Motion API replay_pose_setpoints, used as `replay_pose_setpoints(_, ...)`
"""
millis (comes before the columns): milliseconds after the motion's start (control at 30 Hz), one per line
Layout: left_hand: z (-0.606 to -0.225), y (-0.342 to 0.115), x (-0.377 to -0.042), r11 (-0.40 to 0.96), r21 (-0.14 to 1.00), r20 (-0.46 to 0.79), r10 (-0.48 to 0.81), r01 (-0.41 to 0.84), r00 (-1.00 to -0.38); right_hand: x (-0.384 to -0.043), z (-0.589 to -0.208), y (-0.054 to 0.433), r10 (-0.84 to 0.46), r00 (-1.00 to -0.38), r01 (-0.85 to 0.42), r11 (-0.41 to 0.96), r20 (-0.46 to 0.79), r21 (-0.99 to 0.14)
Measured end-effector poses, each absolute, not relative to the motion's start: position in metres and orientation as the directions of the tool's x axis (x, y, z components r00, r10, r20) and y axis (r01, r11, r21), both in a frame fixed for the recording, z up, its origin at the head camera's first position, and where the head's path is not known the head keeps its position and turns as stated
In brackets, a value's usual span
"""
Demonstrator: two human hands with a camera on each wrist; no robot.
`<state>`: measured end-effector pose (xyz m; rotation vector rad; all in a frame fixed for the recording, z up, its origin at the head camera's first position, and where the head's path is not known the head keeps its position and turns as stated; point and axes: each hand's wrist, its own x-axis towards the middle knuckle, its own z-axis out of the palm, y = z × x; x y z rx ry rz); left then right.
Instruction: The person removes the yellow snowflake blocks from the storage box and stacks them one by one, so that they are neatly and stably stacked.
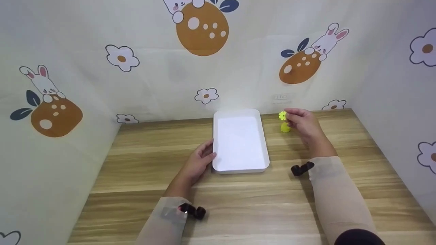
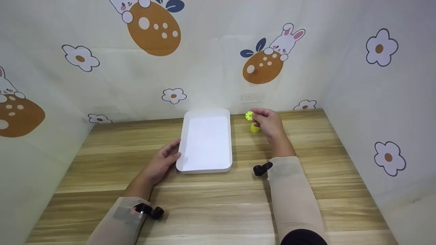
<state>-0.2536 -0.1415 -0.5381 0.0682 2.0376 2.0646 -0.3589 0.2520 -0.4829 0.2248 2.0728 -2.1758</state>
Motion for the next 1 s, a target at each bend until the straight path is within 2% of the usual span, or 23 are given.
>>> replay_pose_setpoints(300, -0.537, -0.141, -0.253, 0.006, 0.992, -0.124, 0.191, -0.125, -0.974, -0.362, -0.501, 0.265, 0.084, -0.975, 0.208, 0.01, -0.206, -0.978)
replay_pose_setpoints(800, -0.537, -0.142, -0.254, 0.01, 0.991, -0.131, 0.205, -0.132, -0.97, -0.363, -0.505, 0.27, 0.138, -0.972, 0.19, -0.019, -0.191, -0.982)
replay_pose_setpoints(1000, -0.538, -0.142, -0.254, 0.014, 0.991, -0.13, 0.198, -0.13, -0.971, -0.363, -0.507, 0.269, 0.149, -0.964, 0.222, 0.0, -0.22, -0.975)
